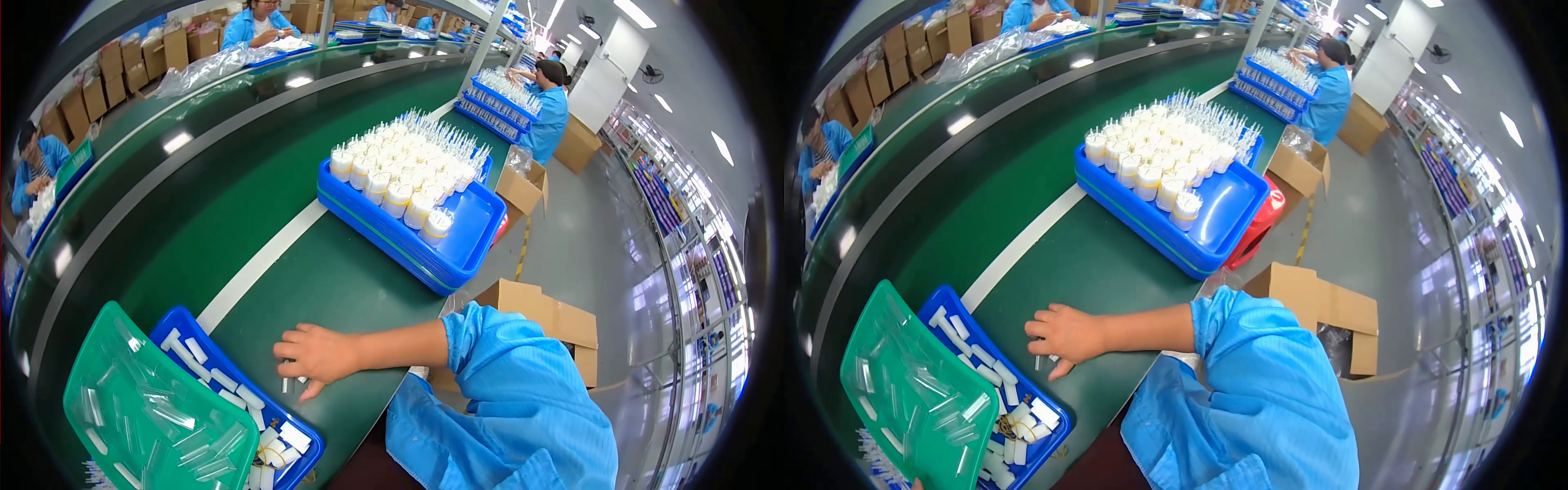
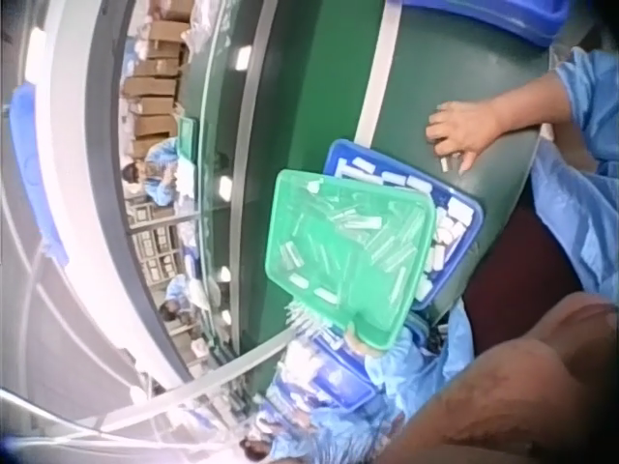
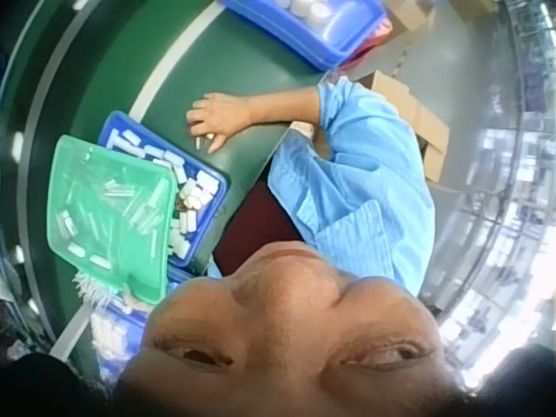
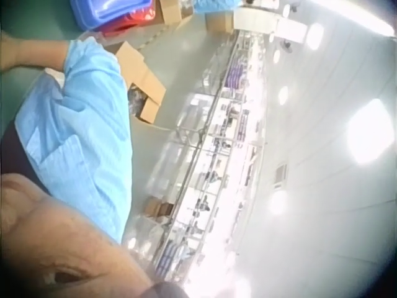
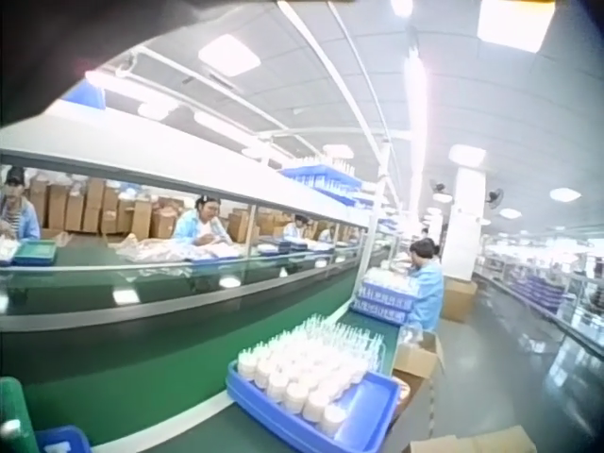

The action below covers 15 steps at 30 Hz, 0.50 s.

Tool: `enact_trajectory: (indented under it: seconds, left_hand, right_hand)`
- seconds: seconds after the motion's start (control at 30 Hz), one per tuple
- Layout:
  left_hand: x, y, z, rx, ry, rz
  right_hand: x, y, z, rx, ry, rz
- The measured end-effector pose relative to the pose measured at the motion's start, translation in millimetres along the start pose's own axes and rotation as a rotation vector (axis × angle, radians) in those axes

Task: The person assembles bundles of white components and clear sleeves using rubber bands and places a finished bundle onto a tray. The person then gathers loose clear sleeves across the workstation and begins assembling another bundle.

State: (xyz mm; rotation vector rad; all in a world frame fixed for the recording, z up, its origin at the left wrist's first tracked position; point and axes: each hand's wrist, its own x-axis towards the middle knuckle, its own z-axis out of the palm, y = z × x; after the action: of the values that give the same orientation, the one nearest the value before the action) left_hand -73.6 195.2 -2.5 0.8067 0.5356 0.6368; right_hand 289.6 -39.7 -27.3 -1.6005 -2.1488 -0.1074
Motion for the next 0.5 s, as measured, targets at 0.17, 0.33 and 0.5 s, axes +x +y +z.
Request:
enact_trajectory:
  seconds: [0.17,0.33,0.5]
  left_hand:
    - [9.2,-4.0,9.1,0.037,-0.027,-0.053]
    - [13.6,-11.5,22.1,0.077,-0.037,-0.118]
    - [25.4,-25.9,40.8,0.089,-0.068,-0.15]
  right_hand:
    - [-6.6,3.4,17.7,-0.034,0.107,0.007]
    - [-3.4,2.0,17.7,-0.019,0.155,0.075]
    - [-2.5,2.5,22.7,0.013,0.201,0.143]
